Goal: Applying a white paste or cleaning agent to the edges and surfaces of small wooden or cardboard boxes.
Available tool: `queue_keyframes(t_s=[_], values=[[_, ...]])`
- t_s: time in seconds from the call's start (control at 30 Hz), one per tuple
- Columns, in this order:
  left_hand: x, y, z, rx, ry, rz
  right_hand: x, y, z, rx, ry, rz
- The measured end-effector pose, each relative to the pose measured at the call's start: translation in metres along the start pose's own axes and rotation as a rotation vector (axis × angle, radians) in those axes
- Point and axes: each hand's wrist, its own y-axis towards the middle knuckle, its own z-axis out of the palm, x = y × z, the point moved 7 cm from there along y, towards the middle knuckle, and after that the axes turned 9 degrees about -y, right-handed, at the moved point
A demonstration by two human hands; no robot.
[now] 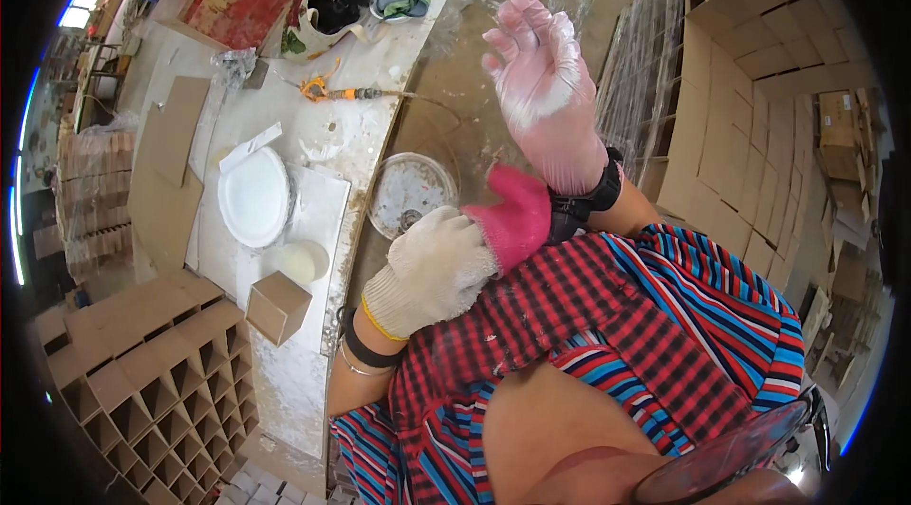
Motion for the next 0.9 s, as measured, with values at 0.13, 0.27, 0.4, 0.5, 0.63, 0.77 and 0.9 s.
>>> queue_keyframes(t_s=[0.13, 0.27, 0.4, 0.5, 0.63, 0.77, 0.9], values=[[0.006, -0.004, -0.01, -0.172, 0.006, 0.003, -0.001, 0.001, 0.001, -0.022, 0.029, 0.016], [-0.008, 0.009, -0.02, -0.211, 0.031, 0.018, -0.005, -0.002, 0.004, -0.006, 0.012, 0.018], [-0.004, 0.008, -0.008, -0.043, 0.124, 0.002, -0.005, -0.005, 0.011, 0.011, 0.002, 0.021], [-0.003, 0.001, -0.005, -0.022, 0.124, -0.015, 0.0, -0.005, 0.006, 0.004, -0.01, -0.001], [-0.003, 0.001, -0.013, -0.182, 0.047, 0.006, -0.001, -0.004, -0.001, 0.034, 0.084, -0.004], [-0.009, 0.007, -0.014, -0.205, 0.084, 0.013, -0.005, -0.006, 0.001, 0.04, 0.1, 0.006], [-0.009, 0.006, -0.003, 0.044, 0.109, -0.039, -0.004, -0.008, 0.0, -0.019, 0.044, 0.007]])
